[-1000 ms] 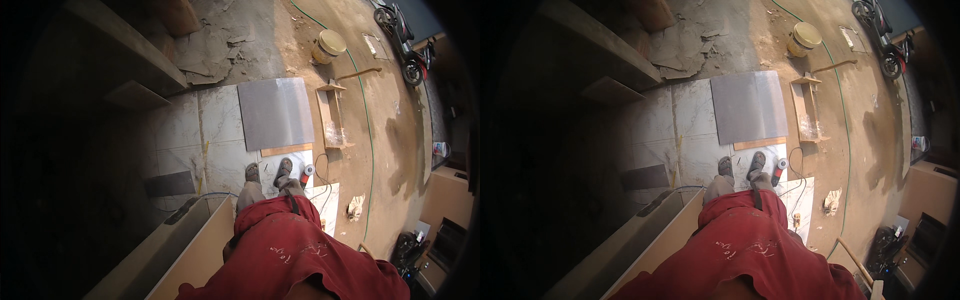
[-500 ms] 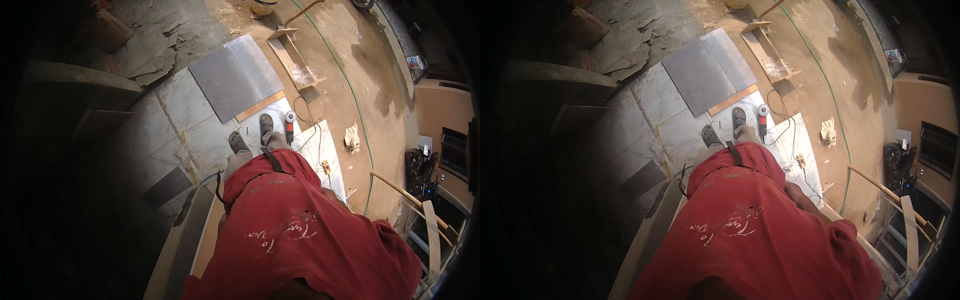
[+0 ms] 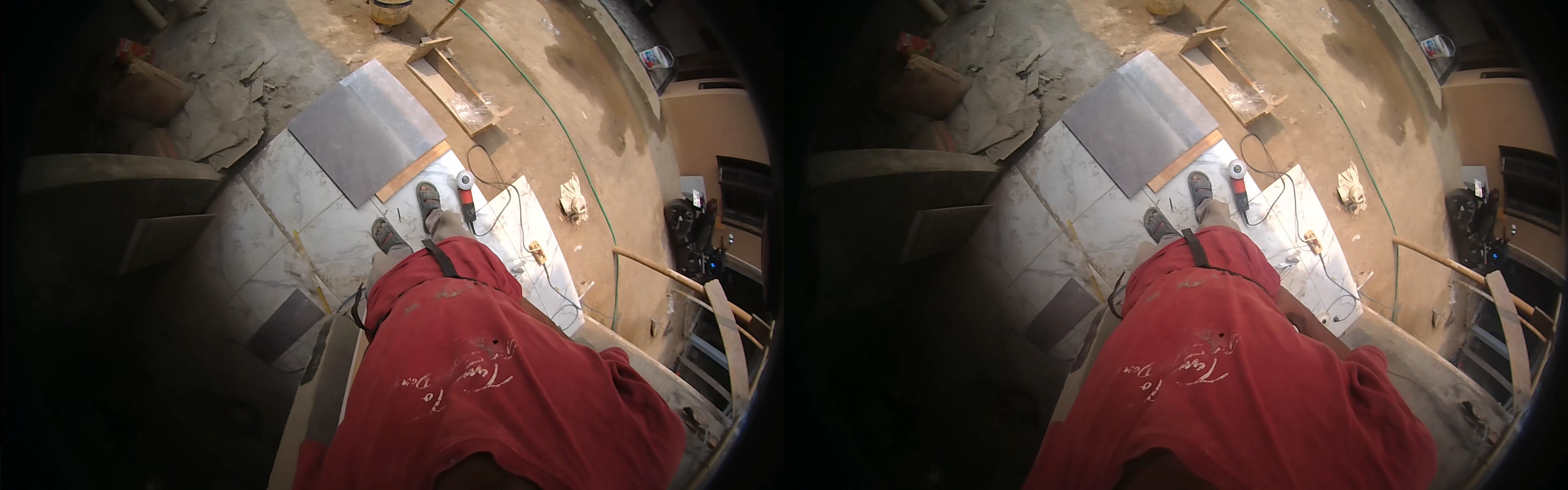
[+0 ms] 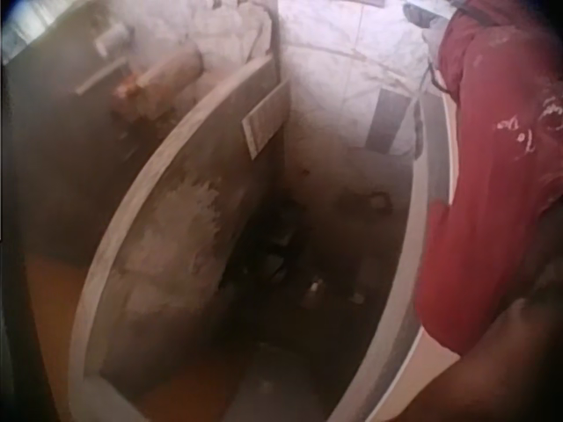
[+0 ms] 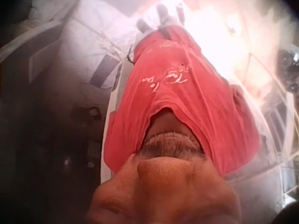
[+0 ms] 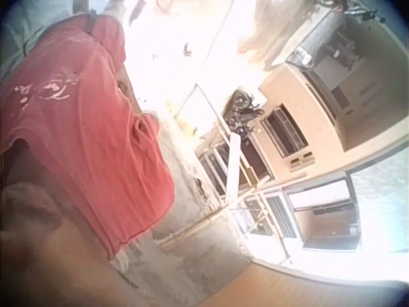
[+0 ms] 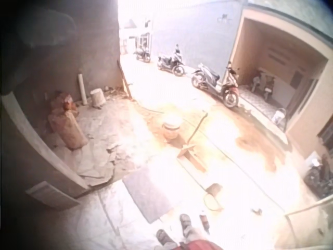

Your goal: The person measures a tile, marks it, and then uses a power grinder to cut along the marked line while holding the tile steady on the floor.

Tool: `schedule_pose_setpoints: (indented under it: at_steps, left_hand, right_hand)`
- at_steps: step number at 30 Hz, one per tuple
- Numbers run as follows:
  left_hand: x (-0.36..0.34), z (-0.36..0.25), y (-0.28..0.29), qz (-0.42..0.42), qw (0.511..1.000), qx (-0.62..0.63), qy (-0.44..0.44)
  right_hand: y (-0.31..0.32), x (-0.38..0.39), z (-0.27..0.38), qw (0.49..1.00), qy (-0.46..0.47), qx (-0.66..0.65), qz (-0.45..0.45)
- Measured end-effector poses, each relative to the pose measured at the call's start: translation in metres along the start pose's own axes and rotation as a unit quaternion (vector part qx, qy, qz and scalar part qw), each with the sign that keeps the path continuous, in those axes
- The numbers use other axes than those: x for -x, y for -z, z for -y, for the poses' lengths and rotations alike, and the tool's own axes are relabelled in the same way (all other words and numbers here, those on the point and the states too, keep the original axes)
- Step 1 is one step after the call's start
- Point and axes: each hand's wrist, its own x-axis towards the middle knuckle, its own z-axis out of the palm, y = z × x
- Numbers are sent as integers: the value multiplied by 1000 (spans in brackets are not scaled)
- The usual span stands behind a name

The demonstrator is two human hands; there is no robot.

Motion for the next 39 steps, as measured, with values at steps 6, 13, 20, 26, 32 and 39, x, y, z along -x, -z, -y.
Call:
schedule_pose_setpoints:
  at_steps: [6, 13, 20, 26, 32, 39]
  left_hand:
    - [2, 4, 2, 5, 1000, -4, 1]
    - [4, 9, 5, 9, 1000, -7, 1]
    - [6, 17, 6, 23, 1000, -11, 6]
    - [2, 23, 9, 35, 999, -17, 14]
    - [4, 29, 14, 39, 999, -20, 20]
    - [11, 32, 5, 51, 997, -23, 44]
  right_hand:
    - [10, 17, -5, 1000, -16, 12, 17]
    - [10, 24, -10, 999, -23, 31, 29]
    - [7, 34, -17, 997, -33, 48, 41]
    - [3, 45, -25, 996, -45, 62, 48]
    - [-5, 54, -31, 992, -56, 85, 70]
    - [12, 61, -31, 986, -72, 110, 99]
